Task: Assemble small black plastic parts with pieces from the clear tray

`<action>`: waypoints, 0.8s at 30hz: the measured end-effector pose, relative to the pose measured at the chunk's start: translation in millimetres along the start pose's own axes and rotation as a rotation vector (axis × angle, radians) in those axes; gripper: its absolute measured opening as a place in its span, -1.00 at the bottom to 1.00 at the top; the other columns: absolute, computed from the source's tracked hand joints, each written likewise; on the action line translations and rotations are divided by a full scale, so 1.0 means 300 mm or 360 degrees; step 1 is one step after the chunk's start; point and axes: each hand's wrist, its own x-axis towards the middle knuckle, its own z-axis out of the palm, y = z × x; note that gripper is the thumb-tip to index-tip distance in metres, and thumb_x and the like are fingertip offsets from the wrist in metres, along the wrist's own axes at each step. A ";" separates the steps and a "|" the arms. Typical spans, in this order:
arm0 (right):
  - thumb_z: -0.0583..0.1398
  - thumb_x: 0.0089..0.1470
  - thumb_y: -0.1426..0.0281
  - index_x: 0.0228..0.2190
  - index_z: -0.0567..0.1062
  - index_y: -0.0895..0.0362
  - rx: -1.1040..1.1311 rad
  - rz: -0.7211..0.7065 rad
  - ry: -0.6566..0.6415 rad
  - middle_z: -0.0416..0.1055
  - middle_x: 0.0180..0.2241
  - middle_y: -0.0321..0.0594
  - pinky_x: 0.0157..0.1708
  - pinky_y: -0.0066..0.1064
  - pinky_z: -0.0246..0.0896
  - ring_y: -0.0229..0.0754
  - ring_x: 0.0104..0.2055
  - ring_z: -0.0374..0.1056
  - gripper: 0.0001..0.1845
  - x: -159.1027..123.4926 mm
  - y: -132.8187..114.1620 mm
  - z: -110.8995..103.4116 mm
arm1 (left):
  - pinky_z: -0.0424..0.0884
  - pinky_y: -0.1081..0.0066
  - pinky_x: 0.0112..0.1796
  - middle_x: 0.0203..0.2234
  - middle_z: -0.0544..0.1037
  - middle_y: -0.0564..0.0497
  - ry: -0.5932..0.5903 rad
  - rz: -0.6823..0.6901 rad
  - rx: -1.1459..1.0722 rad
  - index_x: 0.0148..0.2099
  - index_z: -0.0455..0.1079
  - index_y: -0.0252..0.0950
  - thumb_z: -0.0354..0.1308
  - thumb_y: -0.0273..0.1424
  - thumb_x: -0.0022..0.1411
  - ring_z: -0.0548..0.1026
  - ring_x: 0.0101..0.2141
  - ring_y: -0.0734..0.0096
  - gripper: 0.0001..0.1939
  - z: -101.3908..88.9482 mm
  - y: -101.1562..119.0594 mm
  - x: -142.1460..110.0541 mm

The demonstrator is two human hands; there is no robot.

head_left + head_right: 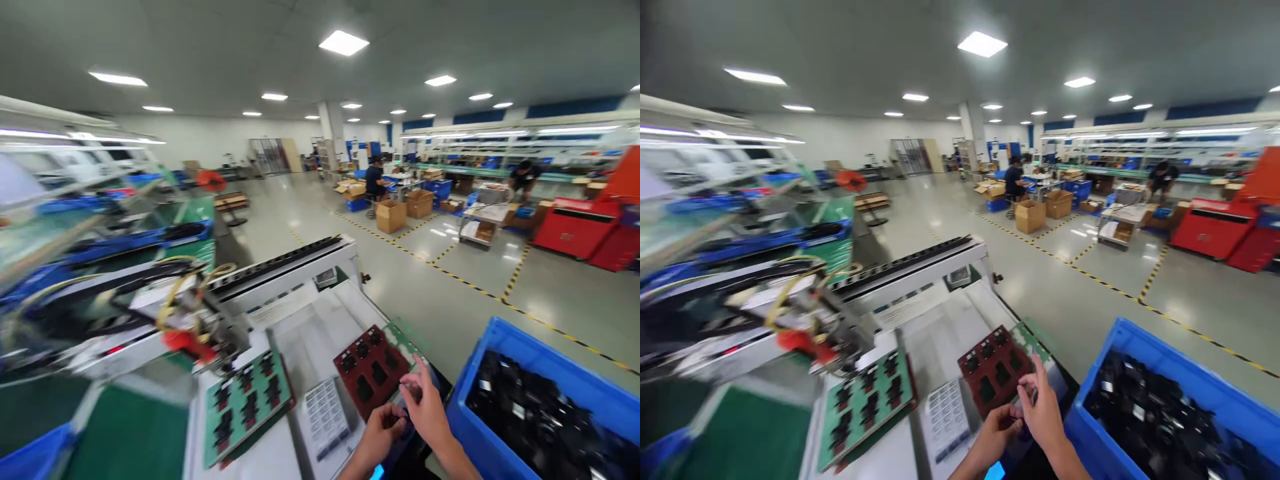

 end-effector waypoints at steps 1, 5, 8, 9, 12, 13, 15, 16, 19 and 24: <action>0.15 0.31 0.30 0.41 0.08 0.08 0.0023 -0.0054 -0.0138 0.60 -0.09 -0.16 -0.05 -0.22 0.45 -0.08 -0.17 0.52 -0.27 0.052 0.010 0.091 | 0.21 0.48 -0.49 -0.61 0.41 0.13 0.0085 -0.0019 -0.0002 -0.33 0.50 -0.34 0.50 0.22 -0.20 0.28 -0.57 0.57 -0.28 -0.057 -0.017 -0.038; 0.22 0.13 0.43 0.35 0.23 0.04 0.0059 -0.0183 -0.0508 0.56 0.05 -0.14 0.14 -0.10 0.35 -0.06 -0.07 0.49 -0.23 0.242 0.024 0.382 | 0.33 0.43 -0.43 -0.52 0.50 0.09 0.0289 -0.0047 -0.0067 -0.22 0.54 -0.28 0.46 0.23 -0.12 0.42 -0.47 0.45 -0.31 -0.189 -0.049 -0.190; 0.28 0.01 0.48 0.21 0.40 0.10 0.0081 -0.0169 -0.0615 0.62 -0.12 -0.15 0.08 -0.09 0.37 -0.03 -0.14 0.50 -0.31 0.337 0.009 0.481 | 0.38 0.41 -0.37 -0.45 0.56 0.04 0.0455 -0.0025 -0.0152 -0.19 0.55 -0.26 0.46 0.18 -0.04 0.51 -0.37 0.38 -0.37 -0.221 -0.047 -0.278; 0.29 0.02 0.47 0.16 0.43 0.13 0.0096 -0.0159 -0.0624 0.62 -0.19 -0.15 0.04 -0.10 0.38 -0.03 -0.17 0.49 -0.37 0.358 -0.001 0.492 | 0.39 0.41 -0.35 -0.42 0.58 0.02 0.0520 -0.0009 -0.0176 -0.20 0.56 -0.26 0.46 0.16 -0.01 0.53 -0.34 0.36 -0.39 -0.225 -0.045 -0.298; 0.29 0.14 0.34 0.17 0.38 0.18 0.0172 -0.0126 -0.0581 0.60 -0.28 -0.17 0.04 -0.12 0.35 -0.05 -0.20 0.48 -0.42 0.395 -0.049 0.475 | 0.43 0.39 -0.33 -0.30 0.62 -0.04 0.0764 0.0073 -0.0257 -0.17 0.57 -0.28 0.44 0.13 0.05 0.57 -0.28 0.31 -0.42 -0.226 -0.029 -0.333; 0.29 0.17 0.28 0.21 0.32 0.20 0.0201 -0.0117 -0.0560 0.59 -0.28 -0.18 0.06 -0.12 0.34 -0.05 -0.19 0.48 -0.37 0.398 -0.072 0.459 | 0.44 0.38 -0.33 -0.26 0.63 -0.07 0.0849 0.0117 -0.0283 -0.14 0.57 -0.28 0.44 0.13 0.06 0.58 -0.28 0.29 -0.41 -0.226 -0.018 -0.337; 0.31 0.20 0.18 0.28 0.19 0.20 0.0316 -0.0054 -0.0592 0.59 -0.31 -0.23 0.05 -0.14 0.34 -0.08 -0.20 0.49 -0.24 0.387 -0.131 0.421 | 0.47 0.35 -0.32 -0.20 0.64 -0.12 0.0973 0.0223 -0.0327 -0.05 0.56 -0.28 0.44 0.11 0.08 0.60 -0.27 0.27 -0.39 -0.227 0.016 -0.339; 0.34 0.19 0.15 0.29 0.15 0.19 0.0412 0.0010 -0.0653 0.59 -0.33 -0.26 0.01 -0.16 0.36 -0.09 -0.22 0.50 -0.18 0.373 -0.164 0.400 | 0.49 0.34 -0.31 -0.17 0.64 -0.14 0.0997 0.0285 -0.0343 0.00 0.55 -0.28 0.43 0.10 0.10 0.60 -0.26 0.25 -0.38 -0.228 0.038 -0.338; 0.44 0.08 0.12 0.27 0.16 0.18 0.0762 0.0279 -0.0908 0.56 -0.37 -0.31 -0.12 -0.24 0.39 -0.12 -0.28 0.50 -0.08 0.307 -0.260 0.340 | 0.56 0.27 -0.26 -0.13 0.65 -0.19 0.0871 0.0478 -0.0356 0.08 0.53 -0.30 0.40 0.10 0.15 0.62 -0.20 0.18 -0.34 -0.230 0.111 -0.335; 0.39 0.14 0.09 0.25 0.18 0.12 0.0942 0.0389 -0.1218 0.60 -0.19 -0.11 -0.32 -0.31 0.40 -0.08 -0.25 0.50 -0.17 0.180 -0.341 0.259 | 0.62 0.16 -0.17 -0.06 0.64 -0.21 0.0560 0.0658 -0.0395 0.20 0.49 -0.25 0.48 0.07 0.05 0.61 -0.05 -0.02 -0.22 -0.210 0.169 -0.345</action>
